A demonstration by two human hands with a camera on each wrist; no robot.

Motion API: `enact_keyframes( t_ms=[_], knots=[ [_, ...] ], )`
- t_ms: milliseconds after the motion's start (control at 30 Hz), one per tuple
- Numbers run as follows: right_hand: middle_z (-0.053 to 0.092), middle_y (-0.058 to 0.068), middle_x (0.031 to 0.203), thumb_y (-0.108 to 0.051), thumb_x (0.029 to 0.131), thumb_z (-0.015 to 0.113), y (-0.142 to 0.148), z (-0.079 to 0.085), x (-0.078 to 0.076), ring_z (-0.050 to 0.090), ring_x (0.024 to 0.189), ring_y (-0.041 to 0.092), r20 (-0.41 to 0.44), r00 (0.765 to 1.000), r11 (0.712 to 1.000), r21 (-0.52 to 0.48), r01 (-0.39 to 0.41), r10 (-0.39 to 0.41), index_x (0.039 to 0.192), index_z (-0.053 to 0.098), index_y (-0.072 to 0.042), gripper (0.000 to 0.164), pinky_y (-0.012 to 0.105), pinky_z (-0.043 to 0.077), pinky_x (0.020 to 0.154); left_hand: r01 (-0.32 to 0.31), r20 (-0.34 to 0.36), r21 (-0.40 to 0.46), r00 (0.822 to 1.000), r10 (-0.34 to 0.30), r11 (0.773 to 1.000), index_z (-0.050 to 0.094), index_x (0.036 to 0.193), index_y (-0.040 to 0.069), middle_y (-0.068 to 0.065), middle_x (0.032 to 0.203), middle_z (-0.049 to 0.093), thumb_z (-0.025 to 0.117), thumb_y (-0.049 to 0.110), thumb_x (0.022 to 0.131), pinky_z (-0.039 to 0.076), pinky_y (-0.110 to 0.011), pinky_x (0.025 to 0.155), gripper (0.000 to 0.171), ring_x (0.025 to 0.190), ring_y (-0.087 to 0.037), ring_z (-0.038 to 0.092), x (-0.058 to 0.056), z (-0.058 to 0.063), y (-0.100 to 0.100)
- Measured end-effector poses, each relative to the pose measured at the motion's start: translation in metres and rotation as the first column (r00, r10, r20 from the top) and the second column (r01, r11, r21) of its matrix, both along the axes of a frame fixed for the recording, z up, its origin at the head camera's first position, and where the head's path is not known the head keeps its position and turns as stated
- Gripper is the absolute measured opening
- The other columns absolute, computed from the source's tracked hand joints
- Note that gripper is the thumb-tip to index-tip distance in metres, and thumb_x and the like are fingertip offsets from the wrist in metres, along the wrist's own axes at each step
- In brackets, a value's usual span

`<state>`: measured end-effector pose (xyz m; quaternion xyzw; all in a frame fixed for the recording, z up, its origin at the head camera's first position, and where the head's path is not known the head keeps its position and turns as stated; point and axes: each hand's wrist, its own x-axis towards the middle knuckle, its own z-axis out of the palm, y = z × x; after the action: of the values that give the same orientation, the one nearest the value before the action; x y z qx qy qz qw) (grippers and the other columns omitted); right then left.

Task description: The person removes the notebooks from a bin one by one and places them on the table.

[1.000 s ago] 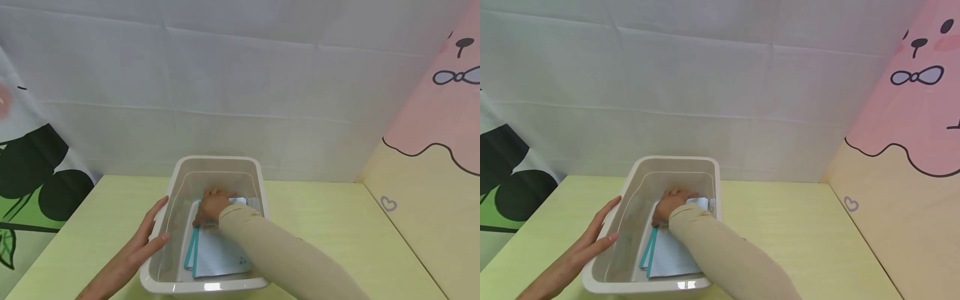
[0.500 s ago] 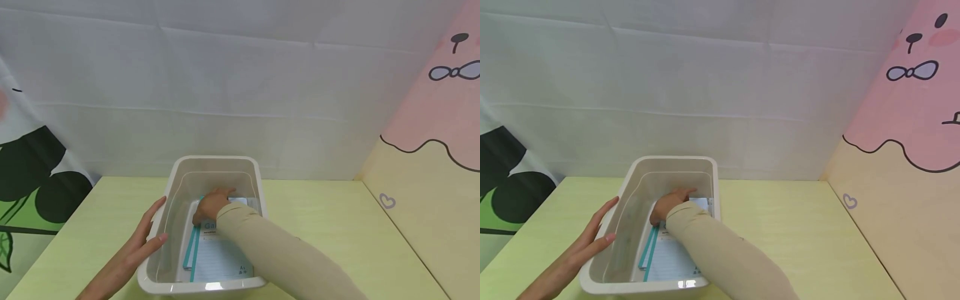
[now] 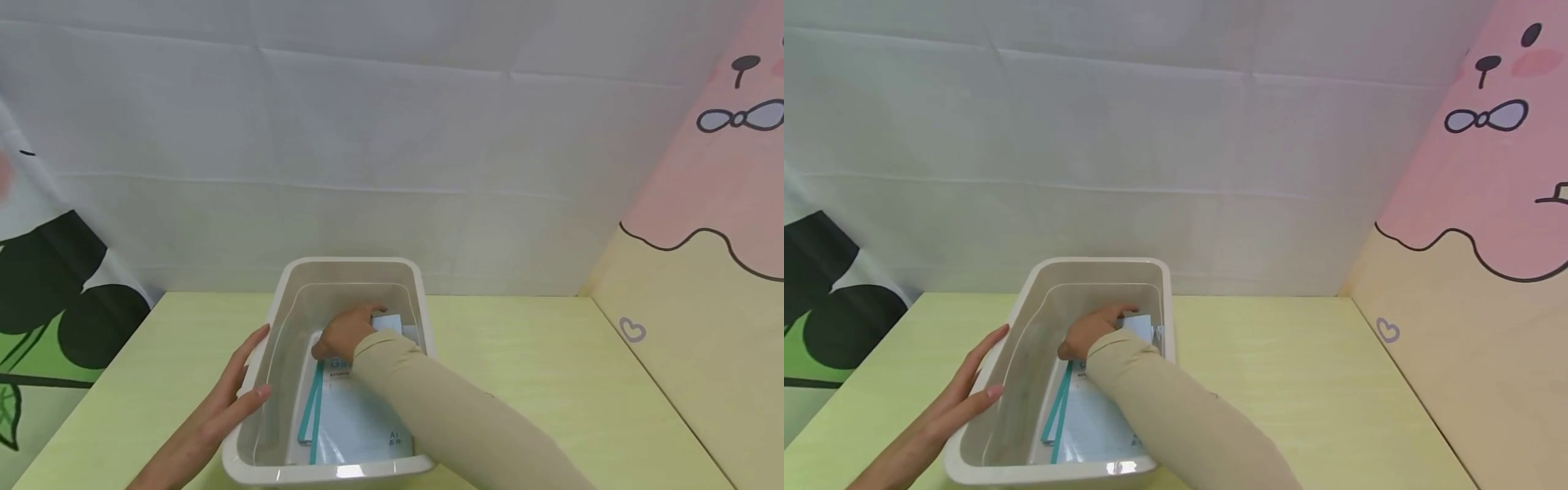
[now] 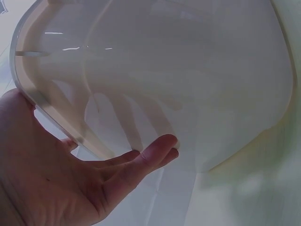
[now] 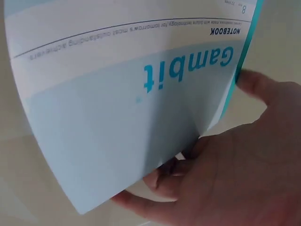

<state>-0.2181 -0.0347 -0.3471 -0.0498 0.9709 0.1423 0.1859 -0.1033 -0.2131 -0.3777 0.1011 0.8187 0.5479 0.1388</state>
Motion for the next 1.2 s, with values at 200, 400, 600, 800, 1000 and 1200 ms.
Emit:
enact_keyframes(
  t_ms=[200, 400, 600, 800, 1000, 1200],
  knots=[
    [0.044, -0.002, 0.164, -0.096, 0.082, 0.037, -0.001, 0.001, -0.001, 0.046, 0.150, 0.025, -0.040, 0.998, 0.997, 0.061, -0.054, 0.057, 0.160, 0.042, -0.026, 0.105, 0.060, 0.040, 0.116, -0.012, 0.026, 0.002, 1.000, 0.012, 1.000, -0.004, 0.162, 0.054, -0.008, 0.174, -0.012, 0.042, 0.039, 0.108, 0.047, -0.078, 0.095, 0.072, 0.152, -0.059, -0.002, 0.001, -0.001, -0.001],
    [0.057, -0.006, 0.151, -0.091, 0.086, 0.038, 0.000, 0.002, -0.008, 0.054, 0.140, 0.021, -0.147, 0.983, 0.992, 0.079, -0.098, 0.109, 0.151, 0.052, -0.024, 0.095, 0.055, 0.044, 0.114, -0.025, 0.020, -0.002, 0.999, 0.025, 1.000, -0.006, 0.161, 0.055, -0.007, 0.175, -0.012, 0.042, 0.040, 0.107, 0.051, -0.076, 0.093, 0.074, 0.151, -0.060, 0.002, 0.002, 0.000, 0.001],
    [0.065, -0.001, 0.142, -0.093, 0.086, 0.035, 0.003, 0.010, -0.011, 0.061, 0.131, 0.022, -0.262, 0.955, 0.989, 0.092, -0.120, 0.140, 0.144, 0.056, -0.020, 0.095, 0.045, 0.046, 0.111, -0.029, 0.042, -0.012, 0.999, 0.029, 1.000, -0.008, 0.161, 0.055, -0.006, 0.175, -0.016, 0.041, 0.042, 0.107, 0.049, -0.077, 0.095, 0.075, 0.152, -0.060, 0.001, 0.001, 0.000, 0.001],
    [0.066, 0.002, 0.133, -0.090, 0.088, 0.035, 0.010, 0.020, -0.014, 0.062, 0.121, 0.022, -0.354, 0.926, 0.991, 0.041, -0.125, 0.132, 0.134, 0.054, -0.021, 0.085, 0.041, 0.044, 0.104, -0.016, 0.025, 0.002, 1.000, 0.016, 1.000, -0.003, 0.162, 0.055, -0.006, 0.175, -0.012, 0.041, 0.037, 0.109, 0.048, -0.076, 0.096, 0.071, 0.152, -0.058, 0.000, 0.001, 0.000, 0.002],
    [0.062, 0.005, 0.130, -0.079, 0.095, 0.034, 0.017, 0.032, -0.018, 0.060, 0.119, 0.026, -0.435, 0.893, 0.984, -0.068, -0.164, 0.118, 0.144, 0.043, -0.028, 0.071, 0.044, 0.043, 0.105, -0.009, 0.003, 0.014, 1.000, 0.008, 1.000, 0.001, 0.161, 0.055, -0.002, 0.173, -0.005, 0.043, 0.033, 0.109, 0.052, -0.064, 0.095, 0.070, 0.152, -0.050, 0.009, 0.002, 0.002, 0.003],
    [0.062, 0.005, 0.117, -0.079, 0.097, 0.035, 0.026, 0.048, -0.023, 0.061, 0.107, 0.026, -0.517, 0.851, 0.966, -0.165, -0.201, 0.089, 0.139, 0.045, -0.027, 0.067, 0.042, 0.048, 0.095, -0.014, 0.022, 0.032, 1.000, 0.014, 0.999, 0.000, 0.161, 0.056, -0.008, 0.173, 0.000, 0.042, 0.034, 0.109, 0.056, -0.054, 0.090, 0.070, 0.147, -0.048, 0.024, 0.002, 0.003, 0.002]
  ],
)
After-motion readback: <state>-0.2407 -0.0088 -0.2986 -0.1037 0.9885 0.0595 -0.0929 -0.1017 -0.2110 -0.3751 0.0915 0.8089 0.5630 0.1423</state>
